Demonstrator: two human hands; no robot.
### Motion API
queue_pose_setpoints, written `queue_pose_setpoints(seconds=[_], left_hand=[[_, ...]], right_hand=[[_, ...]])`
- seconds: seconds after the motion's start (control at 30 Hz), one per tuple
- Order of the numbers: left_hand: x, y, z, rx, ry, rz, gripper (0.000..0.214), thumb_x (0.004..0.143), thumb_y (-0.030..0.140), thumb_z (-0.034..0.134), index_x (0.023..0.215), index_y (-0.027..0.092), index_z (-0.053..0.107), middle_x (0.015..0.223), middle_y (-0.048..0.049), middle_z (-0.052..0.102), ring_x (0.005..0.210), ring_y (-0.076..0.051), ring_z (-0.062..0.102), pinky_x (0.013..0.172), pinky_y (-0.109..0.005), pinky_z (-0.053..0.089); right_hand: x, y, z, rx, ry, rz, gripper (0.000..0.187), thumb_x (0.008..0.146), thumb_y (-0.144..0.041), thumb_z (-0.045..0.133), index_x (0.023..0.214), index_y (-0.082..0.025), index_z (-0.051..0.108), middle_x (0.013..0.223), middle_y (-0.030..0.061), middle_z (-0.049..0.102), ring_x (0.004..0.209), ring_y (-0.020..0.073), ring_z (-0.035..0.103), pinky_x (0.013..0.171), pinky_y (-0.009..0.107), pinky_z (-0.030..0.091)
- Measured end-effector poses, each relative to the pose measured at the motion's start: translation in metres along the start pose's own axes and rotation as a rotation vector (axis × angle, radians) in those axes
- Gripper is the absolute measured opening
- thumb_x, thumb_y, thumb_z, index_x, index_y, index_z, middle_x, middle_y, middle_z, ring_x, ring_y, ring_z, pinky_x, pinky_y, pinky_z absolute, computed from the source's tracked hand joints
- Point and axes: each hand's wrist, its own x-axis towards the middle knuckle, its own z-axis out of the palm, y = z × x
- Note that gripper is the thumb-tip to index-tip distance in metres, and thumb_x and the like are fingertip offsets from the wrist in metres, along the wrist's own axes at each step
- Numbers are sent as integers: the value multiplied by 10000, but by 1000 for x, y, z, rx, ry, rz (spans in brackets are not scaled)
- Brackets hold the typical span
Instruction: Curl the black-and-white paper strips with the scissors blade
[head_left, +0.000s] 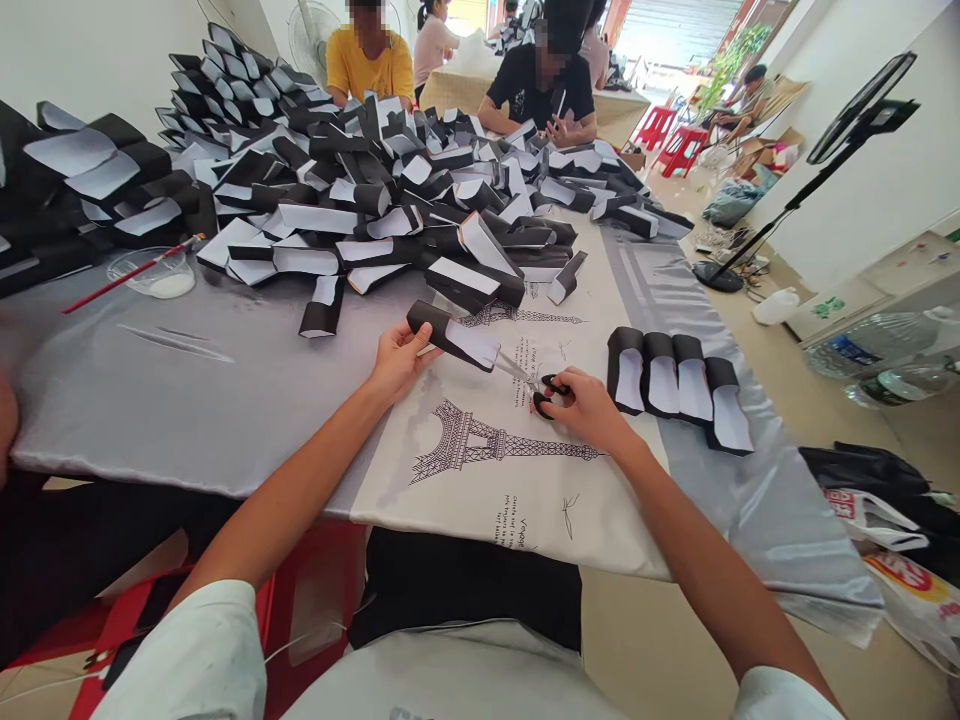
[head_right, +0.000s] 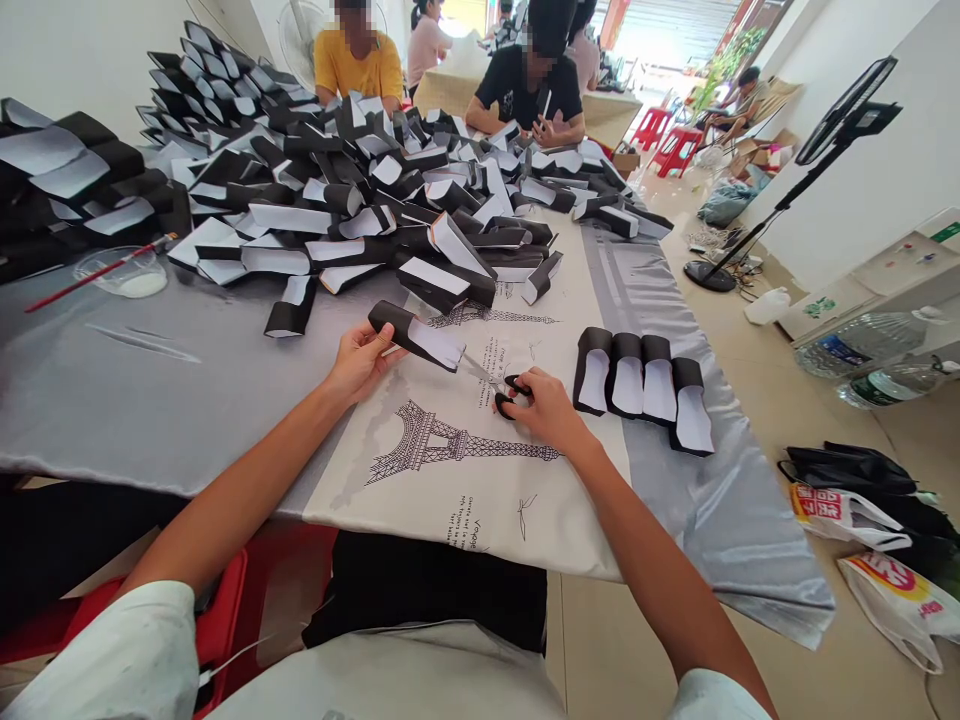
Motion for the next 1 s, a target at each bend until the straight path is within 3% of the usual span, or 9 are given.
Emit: queue_pose_setpoints(seconds=[0.17,0.37,0.6,0.83,1.0], left_hand=[[1,0,-2,5,-6,0,468,824,496,1009,1095,166,817,1272,-158,833,1255,-314,786,1102,-521,677],[2,2,-2,7,-10,-16,486,831,522,999,1101,159,821,1327,-162,820,1248,-310,782,1106,-523,678],[2,1,-3,12,-15,-24,455,868,502,977,1121,158,820,1332,-167,813,1189,-281,795,1071,-478,692],[5,0,-8,17,28,-52,445,850,501,991,1092,173,813,1297,-142,825,1112,-258,804,1021,-474,712],[6,-2,-8,-12,10,-53,450,840,503,1002,1083,168,825,1263,-137,829,1074,-241,803,1025,-475,712]], right_hand=[[1,1,-2,15,11,10,309,907,-458,719,759,-246,550,836,28,596,709,193,504,695,371,391],[-1,-5,-1,-3,41,46,372,792,-517,863,830,-240,618,961,50,642,720,183,508,705,374,418],[1,-1,-5,4,7,-9,332,895,-415,721,691,-244,522,793,17,568,686,181,477,689,373,365],[-2,-9,-3,4,41,25,356,802,-518,853,793,-244,626,921,45,623,704,184,487,694,378,410],[0,-6,-5,-11,9,-17,352,877,-390,739,673,-246,491,776,11,550,679,179,458,684,377,361]])
